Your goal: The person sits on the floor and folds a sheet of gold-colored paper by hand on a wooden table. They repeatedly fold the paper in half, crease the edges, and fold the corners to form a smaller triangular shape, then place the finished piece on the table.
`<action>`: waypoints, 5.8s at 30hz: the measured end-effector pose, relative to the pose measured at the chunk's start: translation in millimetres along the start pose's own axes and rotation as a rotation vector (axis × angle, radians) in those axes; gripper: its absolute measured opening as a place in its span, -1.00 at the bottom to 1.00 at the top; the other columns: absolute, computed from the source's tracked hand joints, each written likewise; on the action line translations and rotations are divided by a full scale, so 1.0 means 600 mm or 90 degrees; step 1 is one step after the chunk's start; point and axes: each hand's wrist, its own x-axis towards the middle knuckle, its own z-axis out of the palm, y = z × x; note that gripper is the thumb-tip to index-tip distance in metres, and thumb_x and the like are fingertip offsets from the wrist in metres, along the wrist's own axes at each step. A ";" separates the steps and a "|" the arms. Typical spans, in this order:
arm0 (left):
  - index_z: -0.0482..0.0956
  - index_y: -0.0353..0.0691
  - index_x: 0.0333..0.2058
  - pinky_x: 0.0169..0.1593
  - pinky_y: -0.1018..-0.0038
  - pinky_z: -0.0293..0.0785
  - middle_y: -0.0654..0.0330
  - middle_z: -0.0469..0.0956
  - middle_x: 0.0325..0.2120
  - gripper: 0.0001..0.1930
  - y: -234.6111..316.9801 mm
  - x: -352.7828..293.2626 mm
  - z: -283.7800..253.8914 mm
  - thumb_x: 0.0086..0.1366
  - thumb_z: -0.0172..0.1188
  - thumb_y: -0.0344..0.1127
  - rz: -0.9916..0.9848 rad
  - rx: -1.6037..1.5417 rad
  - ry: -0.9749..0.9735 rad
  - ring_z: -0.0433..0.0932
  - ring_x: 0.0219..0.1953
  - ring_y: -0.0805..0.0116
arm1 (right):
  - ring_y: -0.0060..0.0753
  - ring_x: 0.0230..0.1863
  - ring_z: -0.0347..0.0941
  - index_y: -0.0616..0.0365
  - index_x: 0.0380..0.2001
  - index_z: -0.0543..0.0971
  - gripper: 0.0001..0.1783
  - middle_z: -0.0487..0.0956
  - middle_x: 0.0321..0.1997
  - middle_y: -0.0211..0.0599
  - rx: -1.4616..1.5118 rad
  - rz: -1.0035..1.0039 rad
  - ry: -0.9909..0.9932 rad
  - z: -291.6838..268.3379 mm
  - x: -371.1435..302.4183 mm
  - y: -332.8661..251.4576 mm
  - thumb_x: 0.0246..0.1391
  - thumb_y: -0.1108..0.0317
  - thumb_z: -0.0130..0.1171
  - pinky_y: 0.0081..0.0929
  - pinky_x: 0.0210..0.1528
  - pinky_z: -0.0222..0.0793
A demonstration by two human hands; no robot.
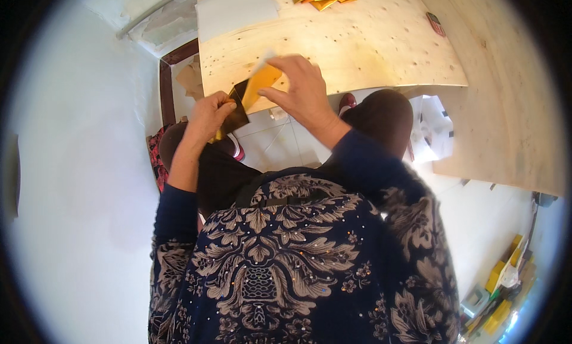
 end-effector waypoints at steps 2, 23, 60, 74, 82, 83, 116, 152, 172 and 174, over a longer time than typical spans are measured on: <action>0.64 -0.24 -0.37 -0.26 0.18 0.49 -0.03 0.61 -0.46 -0.82 0.042 0.014 -0.043 0.18 0.23 -0.25 0.122 0.133 -0.018 0.59 -0.35 -0.07 | -0.17 -0.29 0.53 0.10 -0.19 0.61 -0.56 0.60 -0.35 -0.24 0.013 -0.135 -0.022 -0.016 0.042 -0.015 -0.09 0.09 0.40 -0.28 0.04 0.28; 0.66 -0.33 -0.37 -0.31 0.49 0.51 0.14 0.64 -0.54 -0.76 -0.116 0.206 -0.118 0.06 0.35 -0.27 -0.256 -0.121 -0.187 0.63 -0.46 0.40 | -0.35 -0.42 0.53 0.11 -0.40 0.68 -0.64 0.64 -0.49 -0.31 0.202 0.381 -0.378 0.174 0.119 0.191 -0.02 0.02 0.29 -0.39 -0.33 0.42; 0.52 -0.17 0.08 0.37 0.08 -0.01 0.12 0.44 0.15 -0.39 -0.091 0.096 0.072 0.08 0.35 -0.02 0.213 0.361 0.013 0.35 0.24 0.17 | -0.27 -0.14 0.51 0.00 -0.25 0.64 -0.70 0.62 -0.21 -0.36 -0.001 0.077 -0.182 0.221 0.104 0.191 -0.02 0.11 0.32 -0.25 0.01 0.26; 0.49 -0.20 0.10 0.39 -0.07 -0.13 0.11 0.42 0.17 -0.35 -0.025 0.057 0.076 0.09 0.35 0.02 0.183 0.361 -0.037 0.30 0.27 0.13 | -0.30 0.04 0.42 0.01 -0.10 0.61 -0.60 0.54 -0.05 -0.37 -0.052 -0.105 -0.348 0.032 -0.101 0.177 -0.10 0.37 0.32 -0.32 0.07 0.28; 0.57 -0.19 -0.13 0.34 -0.04 -0.01 0.13 0.52 -0.11 -0.51 0.039 0.091 0.074 0.02 0.39 -0.04 0.182 0.385 -0.038 0.41 0.07 0.09 | -0.20 -0.03 0.47 0.03 -0.18 0.63 -0.75 0.60 -0.18 -0.32 0.044 0.033 -0.356 0.032 -0.073 0.208 0.05 0.26 0.26 -0.32 0.00 0.33; 0.57 -0.19 -0.15 0.31 0.00 0.07 0.13 0.52 -0.15 -0.53 0.051 0.098 0.081 0.01 0.40 -0.06 0.195 0.367 -0.024 0.43 0.02 0.09 | -0.18 -0.07 0.49 0.04 -0.21 0.64 -0.77 0.61 -0.22 -0.30 0.051 0.060 -0.346 0.036 -0.065 0.211 0.06 0.25 0.26 -0.33 -0.05 0.35; 0.52 -0.29 -0.37 -0.24 0.26 0.47 0.05 0.61 -0.52 -0.74 0.066 0.179 0.174 0.33 0.12 -0.18 -0.204 -0.064 0.062 0.59 -0.42 0.09 | -0.25 -0.30 0.54 0.02 -0.05 0.55 -0.59 0.54 -0.22 -0.30 0.085 0.230 -0.273 0.018 -0.055 0.266 -0.03 0.37 0.32 -0.38 -0.23 0.48; 0.52 -0.25 -0.40 -0.39 0.45 0.46 0.21 0.61 -0.63 -0.80 0.092 0.223 0.187 0.33 0.16 -0.25 -0.237 -0.059 0.025 0.58 -0.56 0.36 | -0.49 -0.43 0.38 0.01 -0.06 0.61 -0.60 0.41 -0.50 -0.50 -0.041 0.085 -0.186 0.006 -0.087 0.238 -0.04 0.30 0.31 -0.40 -0.23 0.15; 0.48 -0.30 -0.43 -0.48 0.59 0.33 0.29 0.50 -0.65 -0.78 0.093 0.222 0.193 0.37 0.13 -0.30 -0.211 -0.066 0.052 0.40 -0.61 0.59 | -0.52 -0.42 0.40 0.07 -0.10 0.64 -0.62 0.47 -0.48 -0.50 -0.092 0.087 -0.199 0.004 -0.082 0.236 -0.04 0.23 0.30 -0.38 -0.21 0.15; 0.48 -0.29 -0.43 -0.45 0.53 0.35 0.27 0.51 -0.66 -0.78 0.094 0.222 0.192 0.36 0.13 -0.28 -0.215 -0.064 0.052 0.43 -0.60 0.52 | -0.52 -0.41 0.41 0.07 -0.11 0.64 -0.62 0.48 -0.48 -0.49 -0.093 0.092 -0.207 0.004 -0.082 0.235 -0.04 0.24 0.30 -0.38 -0.20 0.15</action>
